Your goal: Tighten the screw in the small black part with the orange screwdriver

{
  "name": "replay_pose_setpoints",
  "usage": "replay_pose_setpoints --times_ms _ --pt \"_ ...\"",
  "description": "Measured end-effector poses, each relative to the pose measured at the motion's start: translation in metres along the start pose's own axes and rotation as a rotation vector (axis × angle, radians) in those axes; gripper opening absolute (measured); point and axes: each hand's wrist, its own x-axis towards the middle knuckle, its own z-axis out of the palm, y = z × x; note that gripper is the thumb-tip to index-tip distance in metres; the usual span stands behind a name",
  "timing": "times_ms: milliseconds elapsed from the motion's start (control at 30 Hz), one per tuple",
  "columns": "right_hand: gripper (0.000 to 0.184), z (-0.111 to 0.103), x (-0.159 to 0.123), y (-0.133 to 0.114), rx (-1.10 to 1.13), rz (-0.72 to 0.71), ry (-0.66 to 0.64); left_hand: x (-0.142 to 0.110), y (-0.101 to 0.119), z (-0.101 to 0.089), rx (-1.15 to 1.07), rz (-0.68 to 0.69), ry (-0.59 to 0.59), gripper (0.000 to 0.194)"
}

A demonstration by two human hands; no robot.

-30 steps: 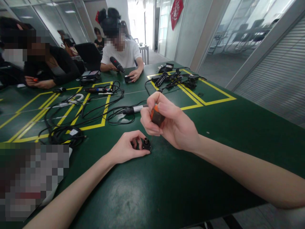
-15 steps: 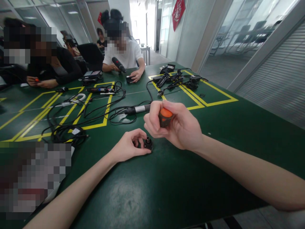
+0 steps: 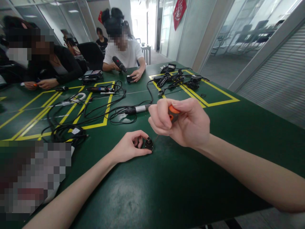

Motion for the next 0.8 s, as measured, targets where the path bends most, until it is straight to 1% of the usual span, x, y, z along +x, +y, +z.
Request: replay_pose_setpoints --times_ms 100,167,233,300,433,567,633,700,800 --pt "0.024 0.003 0.000 0.001 0.056 0.022 0.035 0.000 0.001 0.000 -0.017 -0.014 -0.010 0.043" --pt "0.019 0.004 0.000 0.002 0.073 0.014 0.020 0.000 0.001 0.001 -0.020 -0.009 -0.016 0.039" --pt "0.019 0.005 -0.001 0.002 0.069 0.010 -0.020 0.000 0.002 0.001 -0.018 -0.005 -0.020 0.035" --pt "0.023 0.005 -0.001 0.001 0.058 0.025 -0.040 0.000 0.002 0.001 -0.009 -0.016 -0.030 0.034" --pt "0.034 0.005 0.001 -0.002 0.046 0.051 -0.008 0.003 0.002 -0.005 -0.007 -0.042 -0.083 0.042" --pt "0.040 0.005 0.002 -0.002 0.083 0.066 0.003 0.007 0.002 -0.013 -0.133 -0.071 -0.122 0.045" --pt "0.038 0.005 0.001 -0.002 0.092 0.065 -0.011 0.009 0.000 -0.016 -0.212 -0.102 -0.125 0.043" --pt "0.032 0.004 0.000 -0.002 0.086 0.051 -0.027 0.010 -0.001 -0.018 -0.264 -0.132 -0.125 0.043" --pt "0.024 0.005 -0.002 -0.002 0.057 0.052 -0.015 0.010 -0.002 -0.020 -0.308 -0.188 -0.120 0.046"
